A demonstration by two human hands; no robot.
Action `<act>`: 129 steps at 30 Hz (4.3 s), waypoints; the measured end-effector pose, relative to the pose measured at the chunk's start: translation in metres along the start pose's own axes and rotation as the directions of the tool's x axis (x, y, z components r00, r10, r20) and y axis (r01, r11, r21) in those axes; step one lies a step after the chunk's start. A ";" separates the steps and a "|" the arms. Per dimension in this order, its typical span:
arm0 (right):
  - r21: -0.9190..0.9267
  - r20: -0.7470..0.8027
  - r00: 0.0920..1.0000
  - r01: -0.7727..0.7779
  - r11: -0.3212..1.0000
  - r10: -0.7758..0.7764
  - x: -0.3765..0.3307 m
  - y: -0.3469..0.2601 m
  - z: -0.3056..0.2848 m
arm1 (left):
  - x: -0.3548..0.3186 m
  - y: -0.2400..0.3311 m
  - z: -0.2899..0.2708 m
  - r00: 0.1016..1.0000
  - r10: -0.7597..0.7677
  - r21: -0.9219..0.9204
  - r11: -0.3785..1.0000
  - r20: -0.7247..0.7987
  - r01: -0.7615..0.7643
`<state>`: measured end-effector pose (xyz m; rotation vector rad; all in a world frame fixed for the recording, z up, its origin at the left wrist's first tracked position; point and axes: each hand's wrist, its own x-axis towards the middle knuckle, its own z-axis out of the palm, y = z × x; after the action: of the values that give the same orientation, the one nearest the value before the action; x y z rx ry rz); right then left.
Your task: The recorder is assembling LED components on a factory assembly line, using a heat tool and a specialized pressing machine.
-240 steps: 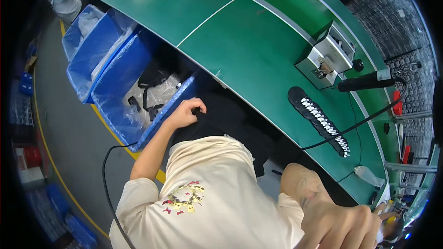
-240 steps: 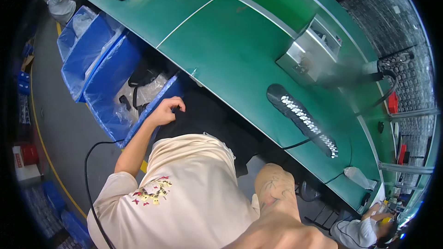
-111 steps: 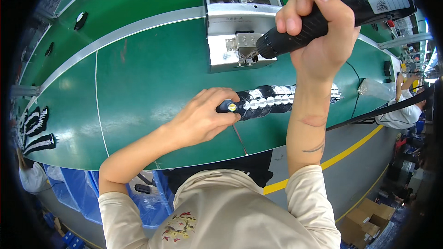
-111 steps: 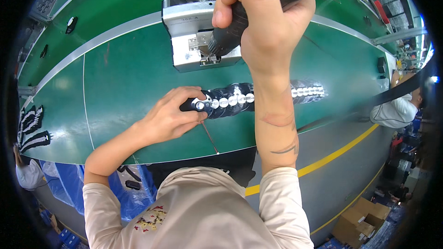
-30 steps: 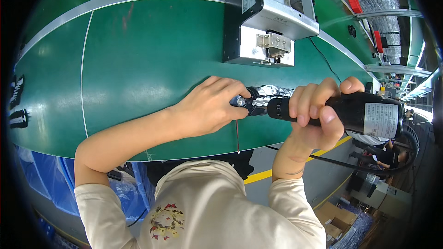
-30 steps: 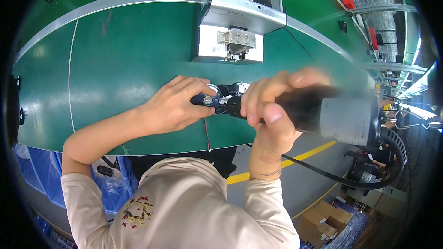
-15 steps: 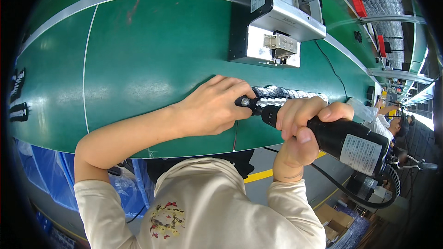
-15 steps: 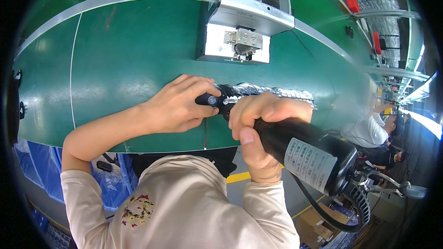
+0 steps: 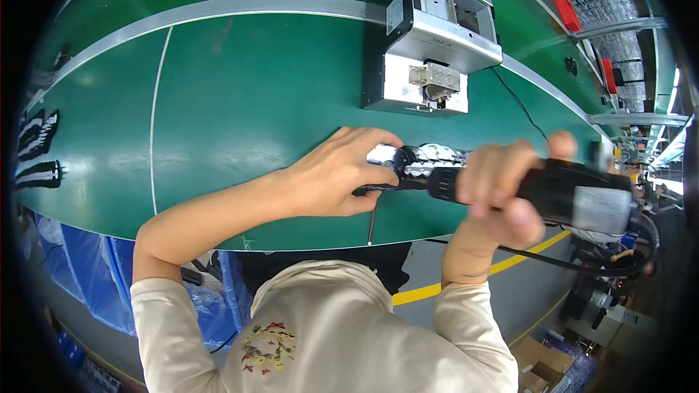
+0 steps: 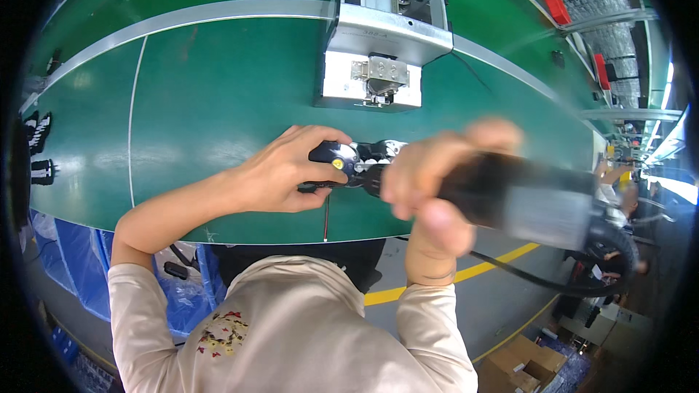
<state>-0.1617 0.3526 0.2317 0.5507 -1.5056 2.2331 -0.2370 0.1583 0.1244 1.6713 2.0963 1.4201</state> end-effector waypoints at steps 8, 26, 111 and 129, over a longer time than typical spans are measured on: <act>-0.018 -0.063 0.974 0.215 0.976 -0.215 0.018 -0.012 -0.034 | -0.008 -0.025 -0.128 0.952 -0.267 0.214 0.949 0.148 0.232; -0.246 -0.246 0.949 0.137 0.959 -0.199 0.017 -0.002 -0.038 | 0.126 -0.232 -0.202 0.757 -0.265 0.627 0.433 -0.598 0.647; -0.330 0.074 0.995 -0.033 0.944 0.061 0.003 0.030 -0.010 | 0.004 0.001 0.010 1.000 0.010 0.062 0.998 0.008 -0.010; -0.353 -0.124 0.989 0.029 0.935 -0.078 0.075 0.024 -0.010 | 0.005 -0.003 0.012 0.999 0.047 0.082 0.996 0.005 -0.047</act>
<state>-0.2383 0.3608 0.2490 0.3165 -1.7389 1.8573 -0.2338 0.1693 0.1181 1.7623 2.1559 1.3611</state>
